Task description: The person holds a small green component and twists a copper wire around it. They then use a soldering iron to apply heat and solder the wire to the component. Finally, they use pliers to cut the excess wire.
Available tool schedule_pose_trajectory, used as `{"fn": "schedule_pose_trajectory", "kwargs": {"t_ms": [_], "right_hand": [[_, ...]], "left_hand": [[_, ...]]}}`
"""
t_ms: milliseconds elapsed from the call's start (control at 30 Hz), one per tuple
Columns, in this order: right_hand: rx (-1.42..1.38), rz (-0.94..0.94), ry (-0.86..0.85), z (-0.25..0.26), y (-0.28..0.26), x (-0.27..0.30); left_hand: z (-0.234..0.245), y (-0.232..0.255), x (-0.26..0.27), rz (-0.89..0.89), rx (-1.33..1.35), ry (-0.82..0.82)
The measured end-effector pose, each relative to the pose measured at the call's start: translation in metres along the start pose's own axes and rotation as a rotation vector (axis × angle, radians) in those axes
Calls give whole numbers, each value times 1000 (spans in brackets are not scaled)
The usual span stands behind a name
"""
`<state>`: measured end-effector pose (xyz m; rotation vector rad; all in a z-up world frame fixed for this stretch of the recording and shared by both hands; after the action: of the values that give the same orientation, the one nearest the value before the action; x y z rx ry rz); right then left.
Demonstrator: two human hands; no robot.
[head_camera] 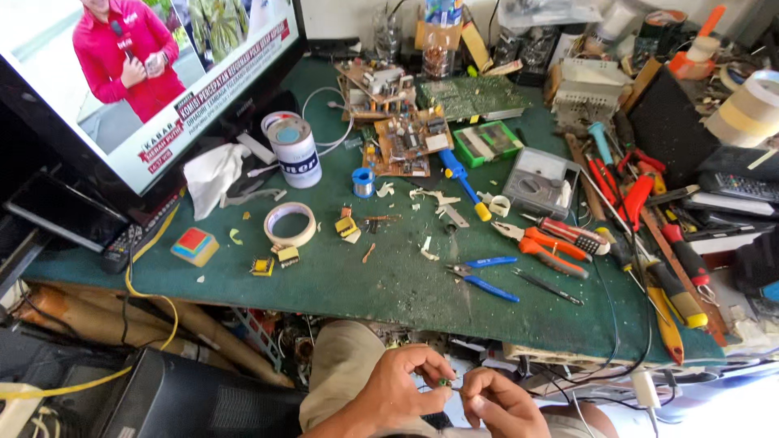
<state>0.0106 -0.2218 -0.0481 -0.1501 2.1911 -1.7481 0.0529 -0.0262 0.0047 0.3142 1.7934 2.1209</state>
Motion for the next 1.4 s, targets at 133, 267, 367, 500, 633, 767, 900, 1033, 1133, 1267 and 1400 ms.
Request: {"fn": "schedule_pose_trajectory", "kwargs": {"t_ms": [133,267,367,500,633,767,900,1033,1133,1267,1400], "right_hand": [[686,85,-62,-4,-8,4],[240,61,145,2,-9,12],[-555,173,134,-5,-1,15],[-205,261,186,-14,-36,11],[-375,472,240,4,-30,27],[197,389,-3,-27,-90,14],[113,305,3,-26,-86,9],[66,31,250,-5,-60,22],[233,-3,325,-12,-85,-2],[339,-55,223,-16,-70,-3],[515,-41,199,-16,-72,-1]], "left_hand": [[-3,8,4,-222,-250,-115],[4,8,1,-97,-123,-101],[8,12,1,-92,30,-83],[11,-5,-6,30,137,-39],[8,-51,-3,201,477,123],[16,-25,-7,49,192,218],[18,-15,-11,-257,494,278],[5,-9,-8,-317,441,238],[0,-9,-7,-358,434,166],[-13,-29,2,-254,617,147],[-16,-16,3,-308,450,124]]}}
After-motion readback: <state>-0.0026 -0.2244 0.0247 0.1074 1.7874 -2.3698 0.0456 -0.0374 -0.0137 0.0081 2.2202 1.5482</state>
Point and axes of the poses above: each hand's wrist, its own x-axis away from the middle knuckle, its own z-axis out of the back of the hand, y = z × x, the point moved 6 cm from there along -x, towards the middle knuckle
